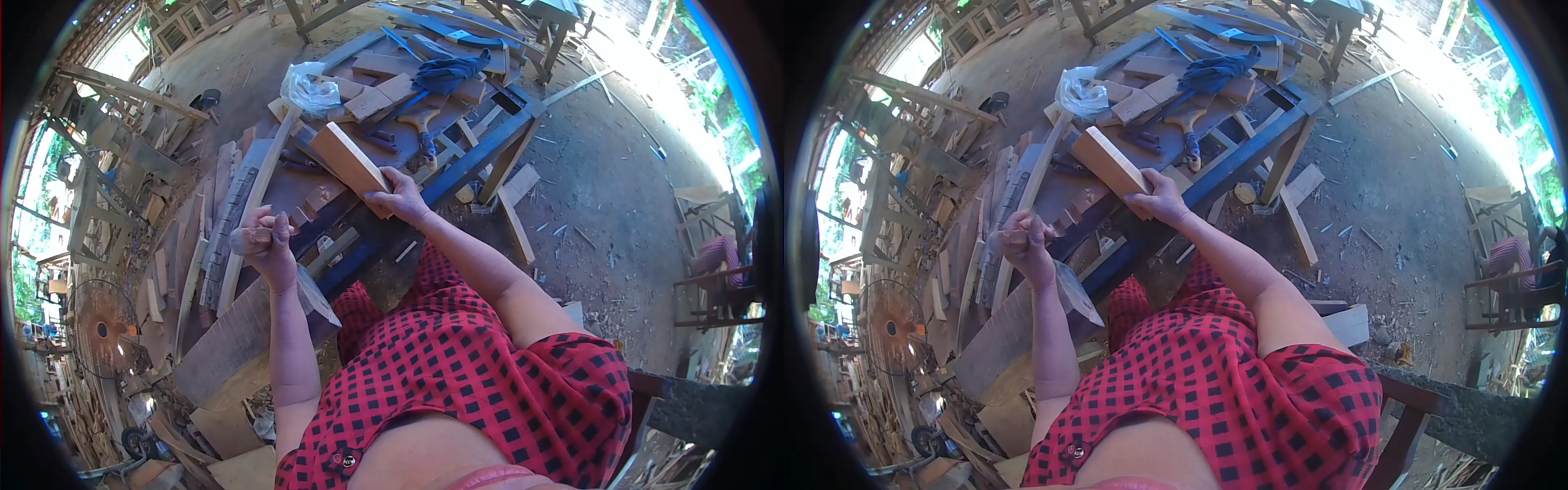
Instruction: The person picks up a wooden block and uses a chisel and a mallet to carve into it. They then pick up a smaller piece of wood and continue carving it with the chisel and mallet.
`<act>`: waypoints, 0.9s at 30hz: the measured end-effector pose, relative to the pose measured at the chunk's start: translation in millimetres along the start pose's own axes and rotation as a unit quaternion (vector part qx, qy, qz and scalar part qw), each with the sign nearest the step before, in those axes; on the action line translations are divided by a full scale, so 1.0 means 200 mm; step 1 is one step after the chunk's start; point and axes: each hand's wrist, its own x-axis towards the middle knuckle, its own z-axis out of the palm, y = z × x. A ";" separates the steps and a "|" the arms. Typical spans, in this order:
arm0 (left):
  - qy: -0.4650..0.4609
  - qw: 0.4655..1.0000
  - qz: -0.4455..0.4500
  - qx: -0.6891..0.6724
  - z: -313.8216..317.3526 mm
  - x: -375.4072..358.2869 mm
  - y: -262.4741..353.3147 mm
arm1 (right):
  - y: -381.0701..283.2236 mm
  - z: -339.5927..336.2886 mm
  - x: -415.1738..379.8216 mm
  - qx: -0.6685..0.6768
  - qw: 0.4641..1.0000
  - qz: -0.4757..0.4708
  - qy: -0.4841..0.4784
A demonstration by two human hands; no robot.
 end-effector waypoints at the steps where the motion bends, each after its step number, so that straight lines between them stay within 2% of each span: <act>1: 0.000 1.000 0.000 -0.002 0.01 0.00 0.01 | 0.01 0.01 0.00 0.000 1.000 -0.006 0.009; 6: -0.009 0.999 -0.022 -0.045 0.02 -0.02 0.03 | 0.03 0.01 0.01 0.002 1.000 -0.010 0.018; 27: -0.008 0.997 -0.023 -0.071 0.00 -0.04 0.02 | 0.02 0.01 0.00 0.010 1.000 -0.014 0.018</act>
